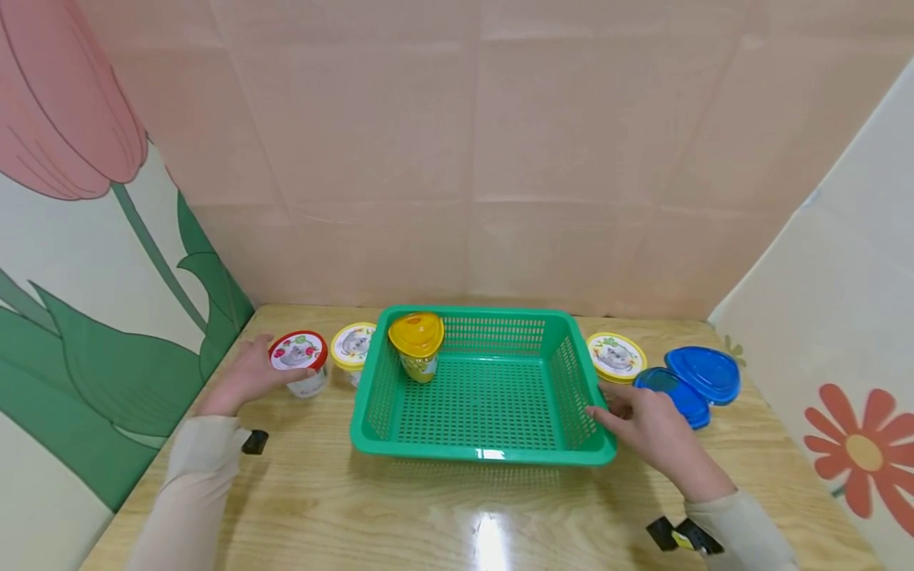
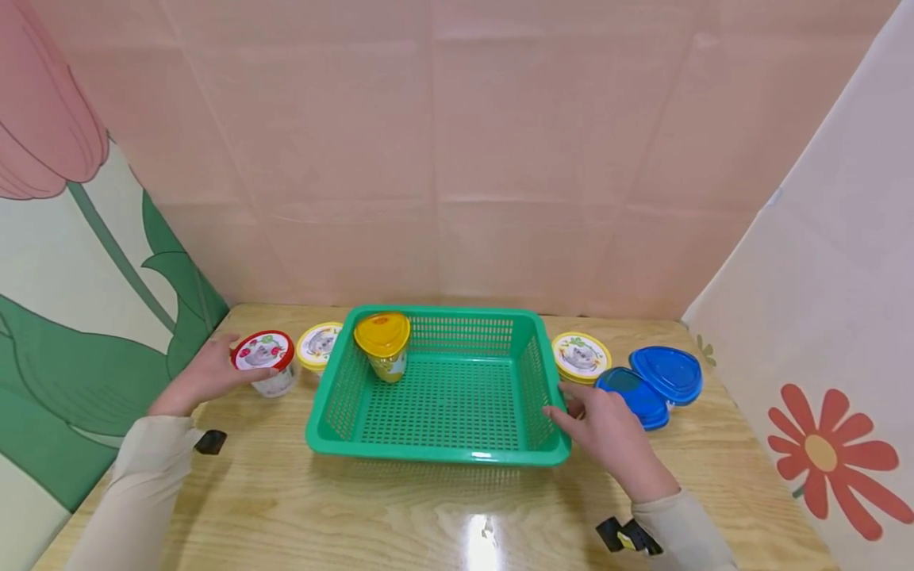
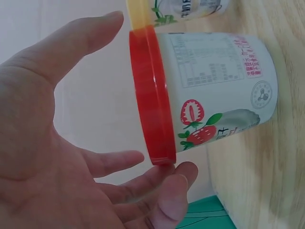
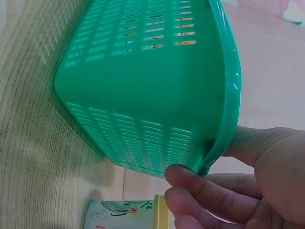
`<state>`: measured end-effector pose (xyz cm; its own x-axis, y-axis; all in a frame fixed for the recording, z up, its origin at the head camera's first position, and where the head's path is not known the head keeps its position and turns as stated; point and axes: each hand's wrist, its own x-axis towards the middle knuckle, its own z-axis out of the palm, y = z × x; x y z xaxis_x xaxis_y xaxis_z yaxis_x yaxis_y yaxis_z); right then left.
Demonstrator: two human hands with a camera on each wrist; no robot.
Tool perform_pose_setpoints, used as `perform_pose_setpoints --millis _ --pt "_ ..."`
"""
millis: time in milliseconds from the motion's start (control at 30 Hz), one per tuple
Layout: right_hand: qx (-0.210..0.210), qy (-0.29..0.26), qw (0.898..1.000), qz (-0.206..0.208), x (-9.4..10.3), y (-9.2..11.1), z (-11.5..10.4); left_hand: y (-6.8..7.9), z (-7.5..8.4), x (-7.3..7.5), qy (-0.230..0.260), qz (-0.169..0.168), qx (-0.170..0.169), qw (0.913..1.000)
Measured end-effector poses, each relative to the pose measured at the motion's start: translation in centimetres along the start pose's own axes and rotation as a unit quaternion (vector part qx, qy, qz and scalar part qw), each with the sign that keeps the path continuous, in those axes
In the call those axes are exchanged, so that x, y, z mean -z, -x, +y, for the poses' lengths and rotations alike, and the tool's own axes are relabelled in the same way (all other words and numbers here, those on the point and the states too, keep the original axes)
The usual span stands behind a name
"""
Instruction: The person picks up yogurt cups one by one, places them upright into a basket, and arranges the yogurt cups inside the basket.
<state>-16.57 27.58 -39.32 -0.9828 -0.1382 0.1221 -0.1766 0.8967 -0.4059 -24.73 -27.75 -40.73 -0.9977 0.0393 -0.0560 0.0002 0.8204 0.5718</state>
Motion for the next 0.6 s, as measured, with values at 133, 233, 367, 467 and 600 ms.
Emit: perform_pose_setpoints --millis 133,233,367,467,600 --pt "0.002 -0.001 1.0 0.004 -0.05 0.06 0.01 -0.29 -0.05 -0.16 -0.001 0.003 0.009 1.0" --pt "0.002 -0.004 1.0 0.004 -0.15 0.07 0.08 -0.48 -0.23 -0.37 -0.008 0.01 0.012 0.9999" --pt "0.001 -0.003 1.0 0.004 -0.2 0.0 0.21 -0.58 -0.47 -0.64 -0.016 0.011 0.017 0.9997" --pt "0.001 -0.002 1.0 0.003 -0.18 -0.06 0.22 -0.6 -0.57 -0.75 -0.015 0.011 0.019 0.9996" --pt "0.0 -0.002 1.0 0.0 -0.14 -0.1 0.17 -0.63 -0.64 -0.85 -0.012 0.011 0.022 0.9996"
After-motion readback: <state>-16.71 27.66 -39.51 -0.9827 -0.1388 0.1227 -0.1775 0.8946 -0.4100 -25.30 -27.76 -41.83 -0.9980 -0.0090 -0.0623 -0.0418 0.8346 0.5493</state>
